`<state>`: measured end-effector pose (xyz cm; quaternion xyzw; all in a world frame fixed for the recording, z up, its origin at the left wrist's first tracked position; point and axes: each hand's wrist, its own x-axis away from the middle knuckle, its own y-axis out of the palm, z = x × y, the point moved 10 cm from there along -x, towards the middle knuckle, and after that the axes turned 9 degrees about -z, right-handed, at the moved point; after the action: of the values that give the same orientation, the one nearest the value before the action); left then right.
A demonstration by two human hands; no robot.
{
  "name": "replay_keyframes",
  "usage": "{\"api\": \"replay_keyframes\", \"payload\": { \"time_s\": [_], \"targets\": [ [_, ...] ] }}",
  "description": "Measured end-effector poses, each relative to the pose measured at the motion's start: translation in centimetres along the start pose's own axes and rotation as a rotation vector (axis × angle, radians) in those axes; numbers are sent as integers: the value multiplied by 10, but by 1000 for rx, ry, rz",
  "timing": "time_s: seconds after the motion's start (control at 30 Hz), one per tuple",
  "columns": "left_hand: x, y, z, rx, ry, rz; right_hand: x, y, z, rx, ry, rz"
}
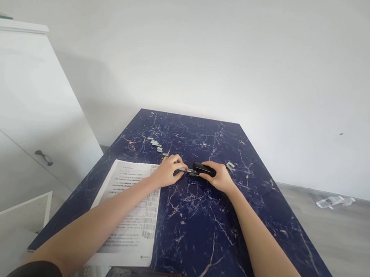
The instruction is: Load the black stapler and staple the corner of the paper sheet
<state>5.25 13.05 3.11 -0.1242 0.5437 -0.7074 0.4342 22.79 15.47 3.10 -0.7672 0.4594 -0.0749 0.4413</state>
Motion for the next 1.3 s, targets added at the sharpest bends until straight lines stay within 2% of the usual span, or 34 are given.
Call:
{"api": "replay_keyframes", "payload": {
  "time_s": [0.2, 0.3, 0.43, 0.53, 0.67, 0.87, 0.97, 1.17, 1.3],
  "targets": [
    [0, -2, -1, 17, -19, 8, -1, 0, 1, -1, 3, -4],
    [0, -9, -4, 69, -52, 59, 0, 0, 1, -4, 2, -2],
    [6, -19, -23, 211, -184, 190, 0, -1, 1, -9, 13, -23],
    [10, -19, -34, 308, -234, 229, -1, -5, 0, -31, 12, -21],
    [12, -18, -40, 373, -260, 248, -1, -12, 7, -59, 64, -2],
    [14, -16, -46, 445, -328, 242, 7, -8, 20, 10, 158, -212],
    [14, -13, -48, 500, -346, 220, 14, -10, 30, 1, 220, -272],
    [15, -20, -47, 452, -344, 261, 11, -16, 27, 8, 179, -195],
    [12, -12, -47, 551, -320, 214, 10, -16, 30, 14, 178, -164]
  ]
}}
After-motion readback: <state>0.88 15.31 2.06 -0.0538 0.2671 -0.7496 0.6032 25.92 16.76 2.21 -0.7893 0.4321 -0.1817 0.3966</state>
